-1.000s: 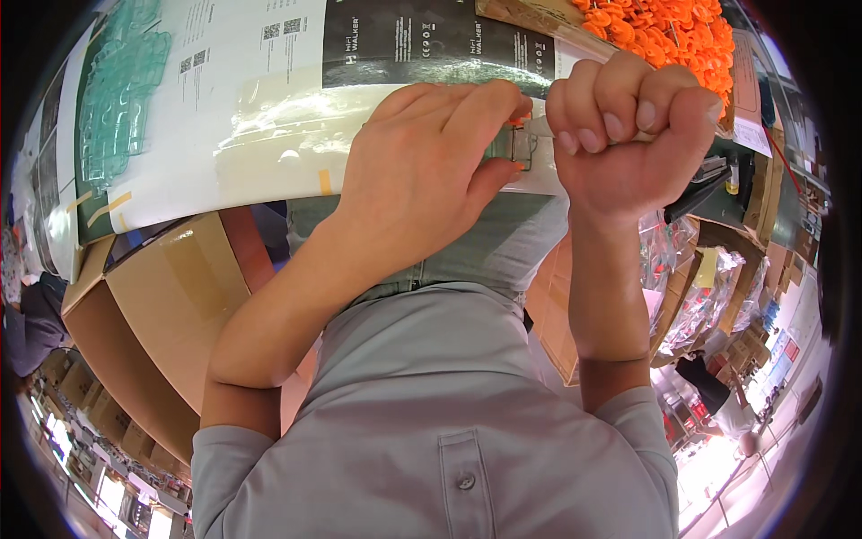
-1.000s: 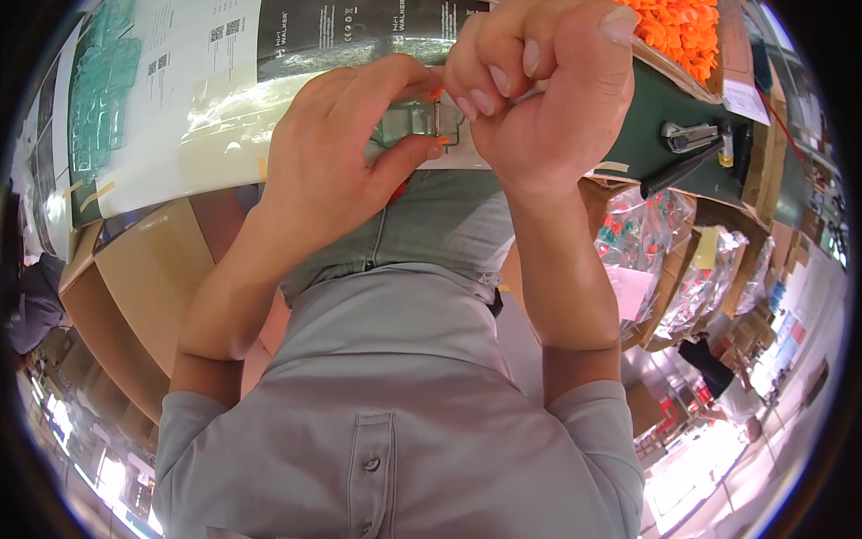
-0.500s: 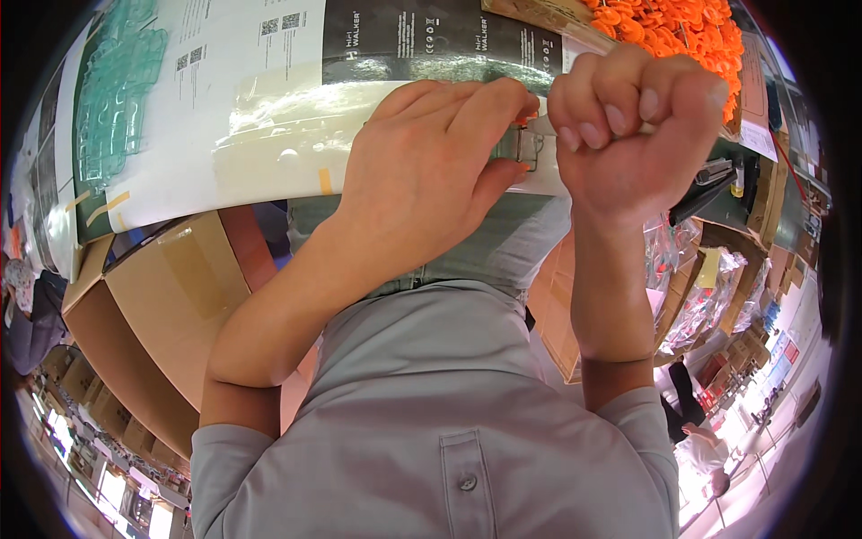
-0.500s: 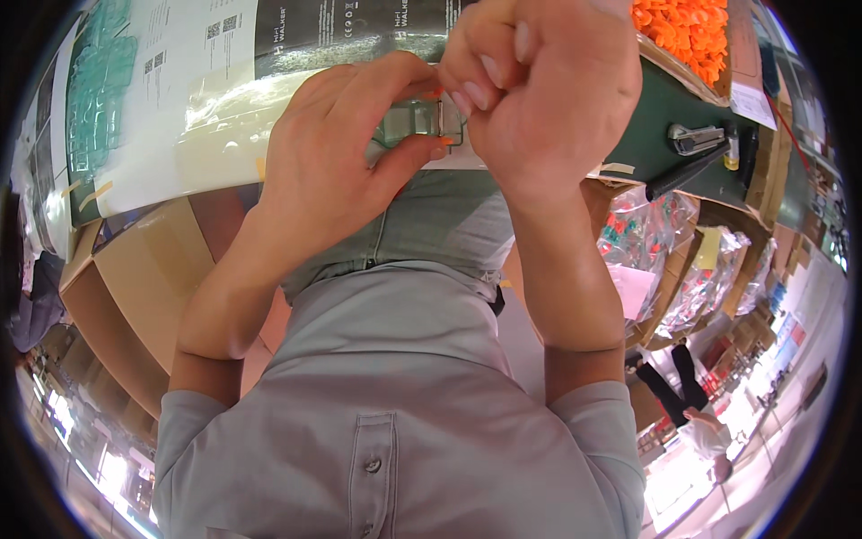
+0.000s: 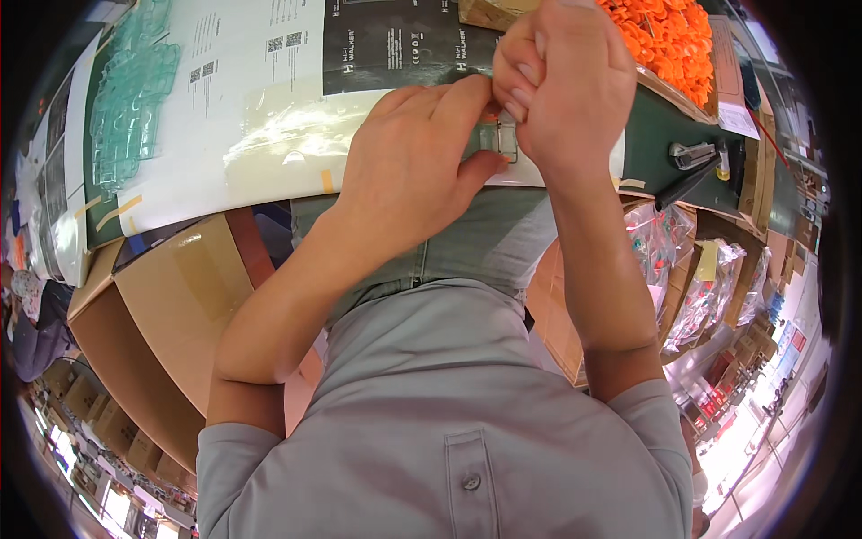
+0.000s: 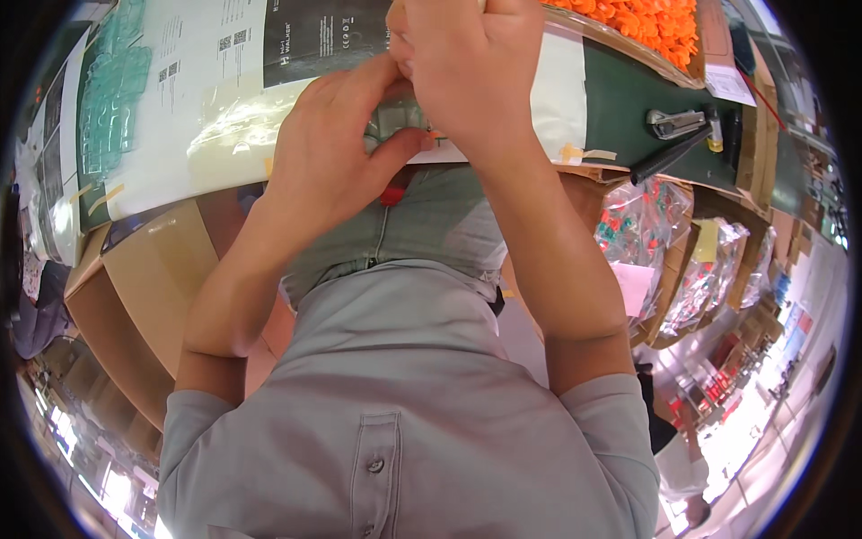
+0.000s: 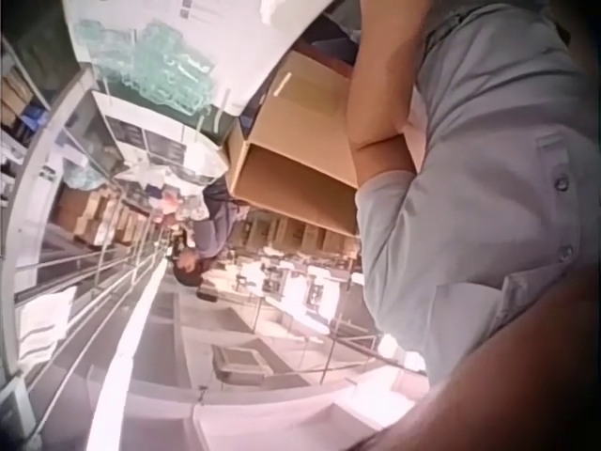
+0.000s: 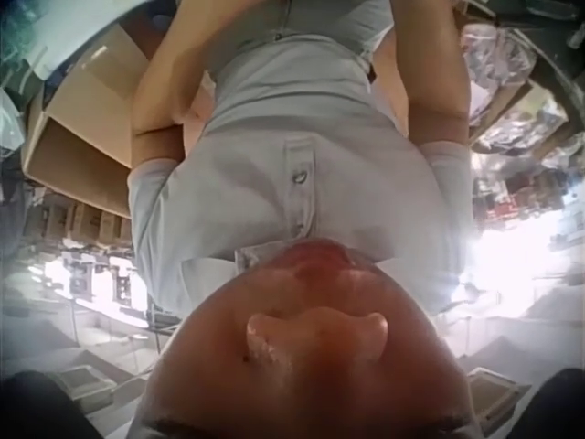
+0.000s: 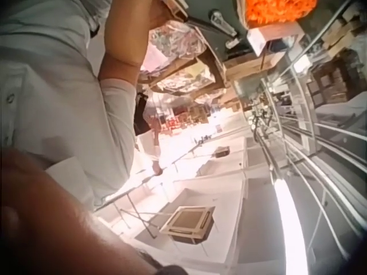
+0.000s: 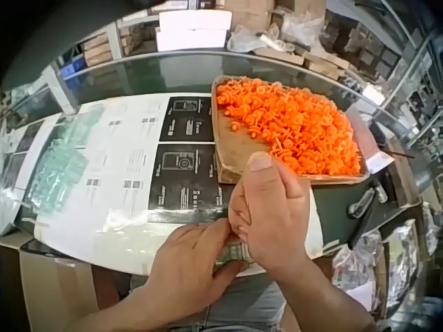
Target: Manually assembling small orange components into clear plastic casings on an assembly line.
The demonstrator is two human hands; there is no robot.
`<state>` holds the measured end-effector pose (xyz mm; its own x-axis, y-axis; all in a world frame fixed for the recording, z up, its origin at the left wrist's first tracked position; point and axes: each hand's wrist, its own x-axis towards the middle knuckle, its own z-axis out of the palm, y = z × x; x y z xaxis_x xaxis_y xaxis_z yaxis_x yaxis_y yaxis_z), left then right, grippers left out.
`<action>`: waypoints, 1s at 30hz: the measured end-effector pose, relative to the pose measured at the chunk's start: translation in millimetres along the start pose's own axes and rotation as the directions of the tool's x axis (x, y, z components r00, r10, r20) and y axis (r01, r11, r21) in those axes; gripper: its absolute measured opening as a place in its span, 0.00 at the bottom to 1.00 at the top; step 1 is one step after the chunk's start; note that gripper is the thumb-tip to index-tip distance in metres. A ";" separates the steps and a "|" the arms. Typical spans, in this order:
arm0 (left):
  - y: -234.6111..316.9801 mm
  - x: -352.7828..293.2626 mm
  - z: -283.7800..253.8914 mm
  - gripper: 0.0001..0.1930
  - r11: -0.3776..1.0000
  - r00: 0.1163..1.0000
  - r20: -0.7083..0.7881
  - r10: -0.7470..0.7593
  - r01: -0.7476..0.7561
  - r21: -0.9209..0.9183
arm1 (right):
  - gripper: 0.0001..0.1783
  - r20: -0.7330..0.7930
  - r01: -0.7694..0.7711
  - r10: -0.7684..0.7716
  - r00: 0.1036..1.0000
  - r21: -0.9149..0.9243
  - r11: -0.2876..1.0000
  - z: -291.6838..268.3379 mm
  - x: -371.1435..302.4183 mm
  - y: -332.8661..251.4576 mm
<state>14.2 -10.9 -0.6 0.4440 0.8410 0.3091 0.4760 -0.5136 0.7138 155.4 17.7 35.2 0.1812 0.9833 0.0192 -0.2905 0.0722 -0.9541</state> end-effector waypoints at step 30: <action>6.2 -10.1 -16.2 0.27 0.986 0.994 0.114 0.003 -0.022 0.164 | 0.24 0.235 0.185 0.086 0.968 -0.902 0.389 -66.3 -59.4 -16.9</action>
<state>0.3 -19.8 10.8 0.5288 0.8147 0.2380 0.5840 -0.5527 0.5945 211.8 -53.0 30.3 -0.0706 0.9975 0.0066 0.7683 0.0586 -0.6374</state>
